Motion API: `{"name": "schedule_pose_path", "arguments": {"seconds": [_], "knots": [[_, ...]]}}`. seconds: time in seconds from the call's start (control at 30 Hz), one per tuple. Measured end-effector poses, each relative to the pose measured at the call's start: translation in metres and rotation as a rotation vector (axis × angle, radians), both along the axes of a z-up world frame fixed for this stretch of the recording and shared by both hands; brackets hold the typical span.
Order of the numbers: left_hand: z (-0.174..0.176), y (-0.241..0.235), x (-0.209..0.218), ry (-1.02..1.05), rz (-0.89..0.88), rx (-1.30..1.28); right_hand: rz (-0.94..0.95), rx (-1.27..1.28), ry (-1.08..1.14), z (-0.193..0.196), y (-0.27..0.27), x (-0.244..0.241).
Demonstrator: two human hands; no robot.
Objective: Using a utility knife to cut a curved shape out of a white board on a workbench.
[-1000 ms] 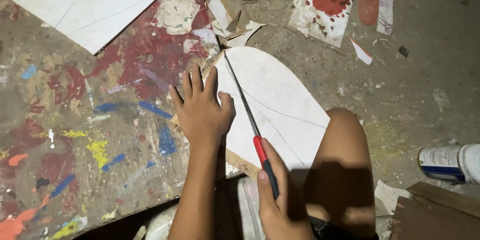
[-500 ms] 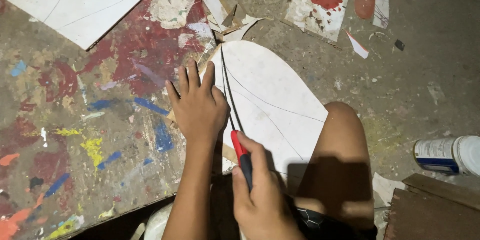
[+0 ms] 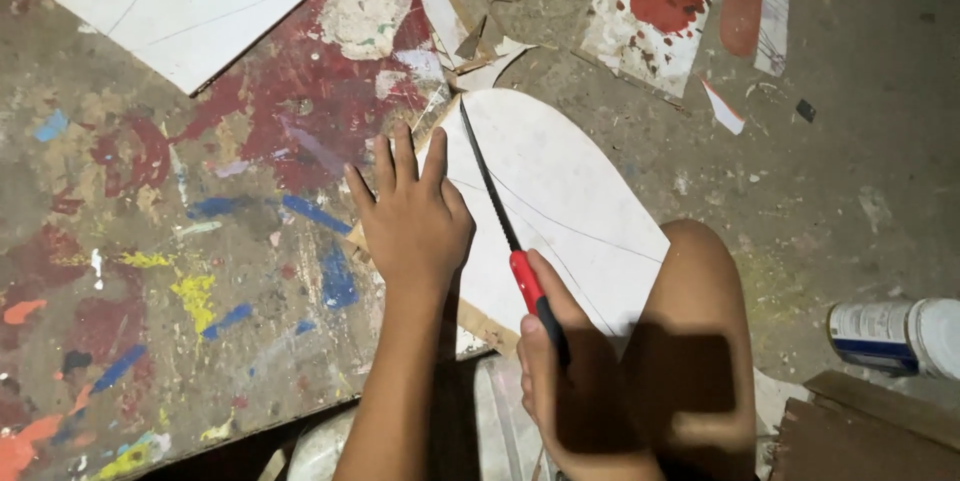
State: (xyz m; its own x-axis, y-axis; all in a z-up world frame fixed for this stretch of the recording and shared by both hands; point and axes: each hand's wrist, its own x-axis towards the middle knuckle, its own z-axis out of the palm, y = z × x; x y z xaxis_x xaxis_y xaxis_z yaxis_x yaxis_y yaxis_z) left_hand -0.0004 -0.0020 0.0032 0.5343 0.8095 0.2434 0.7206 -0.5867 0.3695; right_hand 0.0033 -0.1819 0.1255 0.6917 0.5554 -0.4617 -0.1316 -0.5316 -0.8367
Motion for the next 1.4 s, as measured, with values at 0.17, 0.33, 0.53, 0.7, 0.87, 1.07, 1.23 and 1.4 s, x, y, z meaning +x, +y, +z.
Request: {"name": "schedule_pose_path", "arguments": {"seconds": [0.17,0.33,0.53,0.7,0.87,1.07,1.23,1.4], "knots": [[-0.001,0.001,0.003,0.069,0.004,-0.045,0.148,-0.151,-0.156,0.007,-0.002,-0.003],[0.001,0.003,0.004,0.074,0.018,-0.058,0.055,-0.057,-0.085,0.005,-0.001,-0.006],[-0.001,0.000,0.004,0.073,-0.001,-0.051,0.028,0.070,0.068,-0.002,0.014,0.002],[0.003,-0.003,0.003,0.072,0.028,-0.014,-0.085,0.134,0.048,-0.014,0.010,0.002],[-0.003,0.000,0.004,0.063,0.040,0.012,0.047,0.098,-0.071,-0.016,0.022,-0.004],[0.003,-0.004,0.004,0.063,0.047,0.000,-0.147,0.160,0.151,-0.014,0.012,0.000],[0.007,-0.002,0.004,0.089,0.031,-0.026,-0.153,0.191,0.173,-0.007,0.007,-0.001],[0.010,-0.002,0.004,0.115,0.042,-0.068,-0.092,0.126,0.128,-0.012,0.026,0.009]]}}
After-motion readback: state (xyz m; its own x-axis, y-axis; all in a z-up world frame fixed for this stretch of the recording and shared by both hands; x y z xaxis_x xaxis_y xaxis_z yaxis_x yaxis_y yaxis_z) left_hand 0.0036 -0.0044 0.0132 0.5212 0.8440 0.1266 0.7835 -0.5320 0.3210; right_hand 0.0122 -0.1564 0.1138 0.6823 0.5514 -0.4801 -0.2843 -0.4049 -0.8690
